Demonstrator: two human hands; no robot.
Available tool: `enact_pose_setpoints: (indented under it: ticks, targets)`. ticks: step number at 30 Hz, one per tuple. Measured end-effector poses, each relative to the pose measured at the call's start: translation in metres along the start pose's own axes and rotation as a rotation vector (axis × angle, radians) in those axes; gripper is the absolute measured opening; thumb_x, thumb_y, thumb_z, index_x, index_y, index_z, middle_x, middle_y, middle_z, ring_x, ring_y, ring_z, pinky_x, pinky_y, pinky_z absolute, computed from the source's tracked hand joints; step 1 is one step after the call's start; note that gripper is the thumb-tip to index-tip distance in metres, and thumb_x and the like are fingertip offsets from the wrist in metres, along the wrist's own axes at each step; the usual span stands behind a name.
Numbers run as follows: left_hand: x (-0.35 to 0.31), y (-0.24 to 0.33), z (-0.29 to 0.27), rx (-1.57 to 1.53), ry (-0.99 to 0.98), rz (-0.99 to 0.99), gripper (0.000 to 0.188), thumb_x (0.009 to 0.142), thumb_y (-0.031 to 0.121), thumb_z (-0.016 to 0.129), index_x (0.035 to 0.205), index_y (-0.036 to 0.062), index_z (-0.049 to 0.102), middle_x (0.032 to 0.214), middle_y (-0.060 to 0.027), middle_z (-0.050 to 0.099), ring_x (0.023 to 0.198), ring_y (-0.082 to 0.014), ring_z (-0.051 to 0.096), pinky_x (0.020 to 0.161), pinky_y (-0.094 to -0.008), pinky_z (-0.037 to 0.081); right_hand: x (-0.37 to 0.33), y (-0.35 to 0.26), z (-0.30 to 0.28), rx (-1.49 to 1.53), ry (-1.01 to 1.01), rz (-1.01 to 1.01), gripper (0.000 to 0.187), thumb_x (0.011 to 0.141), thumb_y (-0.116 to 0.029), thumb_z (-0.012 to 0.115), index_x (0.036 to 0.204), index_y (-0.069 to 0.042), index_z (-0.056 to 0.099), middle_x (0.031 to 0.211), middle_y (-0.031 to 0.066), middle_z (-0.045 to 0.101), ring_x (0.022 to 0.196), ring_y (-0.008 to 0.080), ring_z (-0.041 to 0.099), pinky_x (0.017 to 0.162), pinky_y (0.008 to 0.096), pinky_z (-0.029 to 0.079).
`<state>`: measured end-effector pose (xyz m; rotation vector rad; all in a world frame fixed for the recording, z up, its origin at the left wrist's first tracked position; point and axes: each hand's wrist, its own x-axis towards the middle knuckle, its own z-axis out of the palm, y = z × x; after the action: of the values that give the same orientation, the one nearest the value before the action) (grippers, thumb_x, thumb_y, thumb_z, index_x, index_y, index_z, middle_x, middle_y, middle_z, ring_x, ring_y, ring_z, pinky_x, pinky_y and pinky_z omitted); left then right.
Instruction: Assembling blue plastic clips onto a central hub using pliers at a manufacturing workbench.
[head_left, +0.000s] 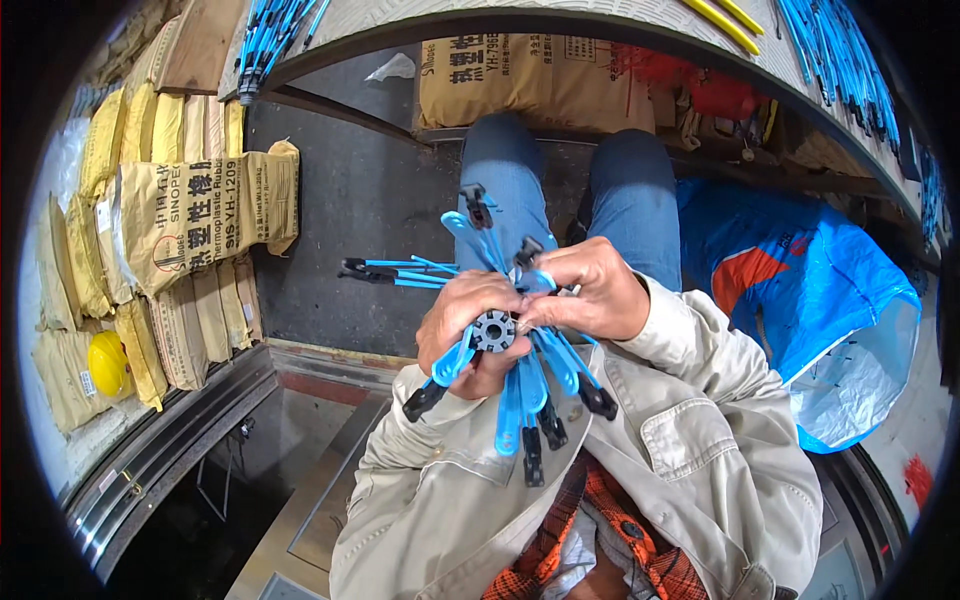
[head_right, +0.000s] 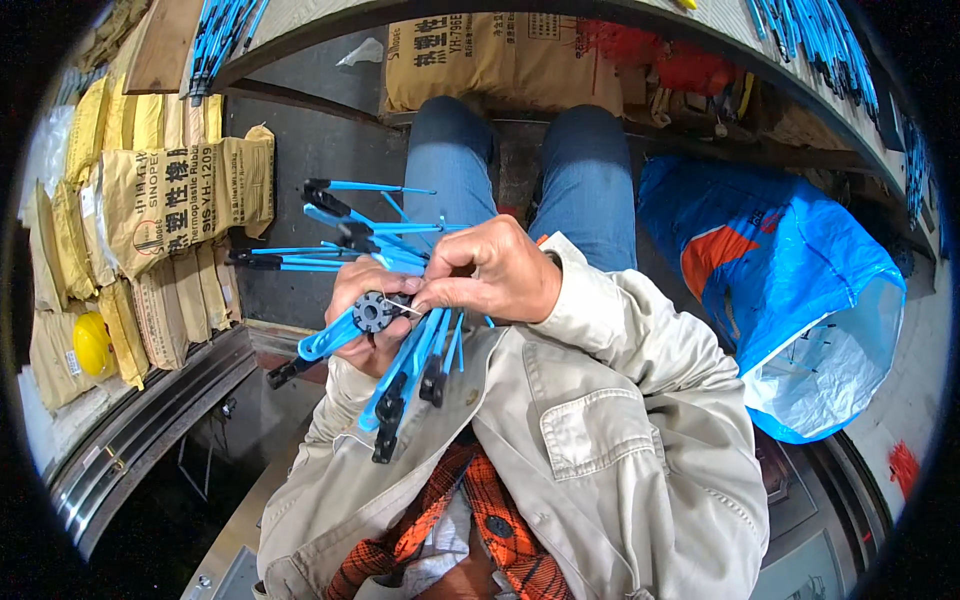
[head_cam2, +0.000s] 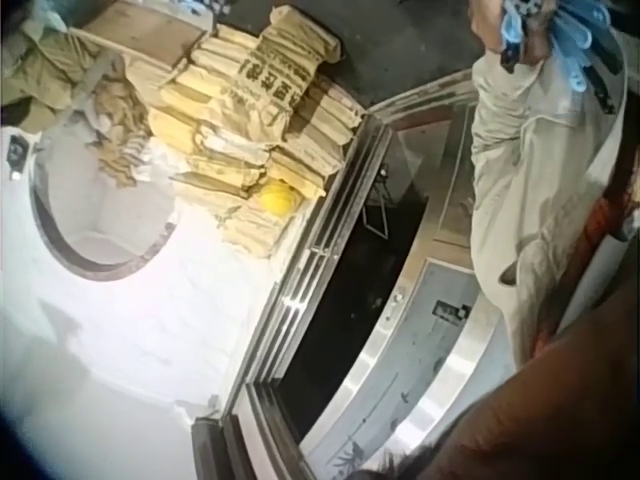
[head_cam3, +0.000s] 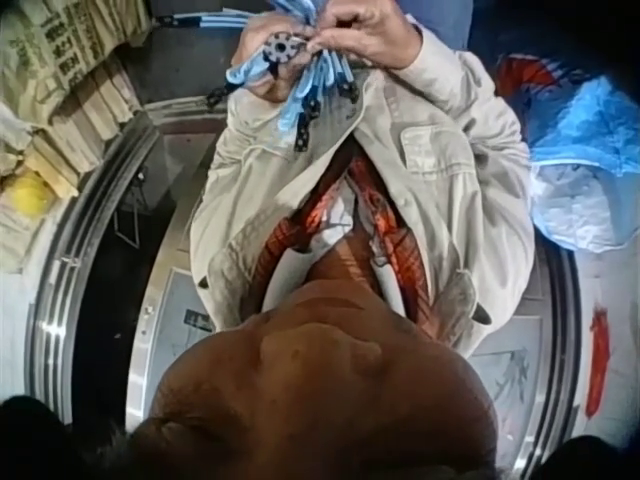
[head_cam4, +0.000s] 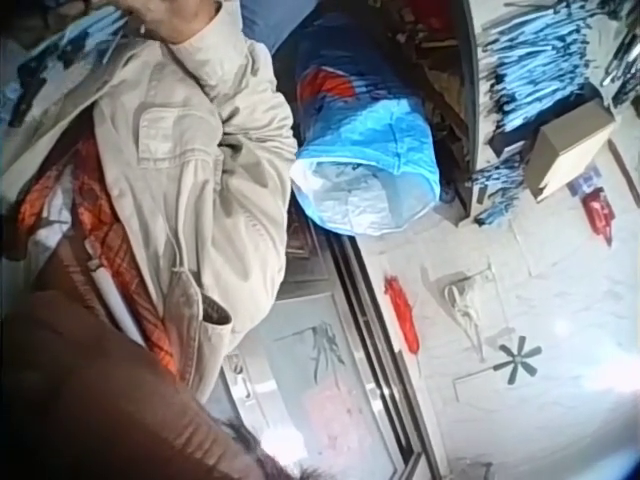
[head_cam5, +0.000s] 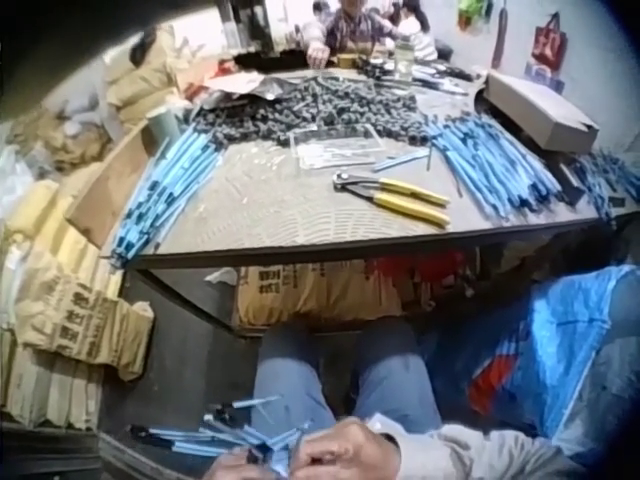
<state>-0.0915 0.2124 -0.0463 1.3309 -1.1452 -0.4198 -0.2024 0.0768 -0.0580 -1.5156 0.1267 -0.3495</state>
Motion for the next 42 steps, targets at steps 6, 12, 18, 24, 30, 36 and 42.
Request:
enact_pose_setpoints:
  ticks: [6, 12, 18, 24, 30, 36, 42]
  targets:
    - [0.009, -0.004, 0.014, -0.030, 0.131, 0.021, 0.031, 0.066, 0.005, 0.072, 0.092, -0.0002, 0.056, 0.080, -0.0106, 0.062, 0.068, -0.0217, 0.058, 0.066, -0.0322, 0.048, 0.012, 0.009, -0.021, 0.048, -0.093, 0.044, 0.011, 0.075, -0.010, 0.071, 0.072, -0.001, 0.065, 0.060, 0.0047, 0.058, 0.046, 0.0104, 0.041, 0.044, 0.0234, 0.032]
    - [0.017, -0.010, 0.020, 0.046, 0.229, -0.107, 0.026, 0.065, -0.002, 0.072, 0.088, 0.0025, 0.058, 0.075, -0.0058, 0.061, 0.059, -0.0144, 0.056, 0.056, -0.0231, 0.045, 0.063, -0.061, -0.108, -0.601, 0.194, -0.190, 0.010, 0.079, -0.005, 0.061, 0.087, -0.002, 0.065, 0.085, 0.0097, 0.065, 0.066, 0.0191, 0.057, 0.063, 0.0237, 0.046]
    - [0.029, -0.009, 0.030, -0.038, 0.089, -0.112, 0.023, 0.065, -0.002, 0.073, 0.084, 0.0029, 0.061, 0.074, -0.0040, 0.061, 0.058, -0.0114, 0.054, 0.056, -0.0203, 0.043, 0.097, -0.040, -0.212, -1.655, 0.411, 0.081, 0.019, 0.082, -0.021, 0.062, 0.091, -0.007, 0.052, 0.092, 0.0066, 0.061, 0.074, 0.0228, 0.058, 0.062, 0.0255, 0.045]
    - [0.028, -0.004, 0.002, -0.264, -0.060, -0.356, 0.025, 0.063, -0.002, 0.075, 0.084, 0.0034, 0.062, 0.074, -0.0035, 0.061, 0.058, -0.0107, 0.053, 0.056, -0.0205, 0.042, 0.092, -0.025, -0.214, -1.864, 0.502, 0.009, 0.017, 0.084, -0.020, 0.058, 0.091, -0.005, 0.052, 0.087, 0.0064, 0.058, 0.074, 0.0218, 0.056, 0.063, 0.0264, 0.044]
    - [0.030, -0.015, -0.005, -0.308, 0.013, -0.317, 0.023, 0.063, -0.002, 0.073, 0.083, 0.0029, 0.062, 0.075, -0.0047, 0.060, 0.063, -0.0121, 0.055, 0.061, -0.0233, 0.044, 0.029, -0.037, -0.136, -0.679, 0.394, -0.408, 0.017, 0.082, -0.010, 0.052, 0.097, -0.003, 0.055, 0.091, 0.0109, 0.054, 0.077, 0.0192, 0.052, 0.070, 0.0265, 0.043]
    - [0.028, -0.005, -0.006, -0.234, 0.001, -0.244, 0.027, 0.060, -0.002, 0.073, 0.084, 0.0014, 0.060, 0.074, -0.0055, 0.061, 0.056, -0.0126, 0.052, 0.056, -0.0226, 0.043, 0.027, -0.069, -0.071, -1.550, 0.234, -0.512, 0.029, 0.081, -0.017, 0.060, 0.110, -0.013, 0.059, 0.116, 0.0044, 0.053, 0.107, 0.0180, 0.049, 0.097, 0.0346, 0.033]
    - [0.029, 0.003, 0.001, -0.061, -0.075, -0.237, 0.029, 0.057, 0.000, 0.075, 0.083, 0.0016, 0.061, 0.069, -0.0054, 0.061, 0.055, -0.0133, 0.053, 0.053, -0.0239, 0.043, 0.026, -0.053, -0.073, -1.892, 0.343, -0.869, 0.035, 0.069, -0.018, 0.075, 0.101, -0.019, 0.061, 0.118, -0.0063, 0.052, 0.107, 0.0116, 0.052, 0.104, 0.0438, 0.024]
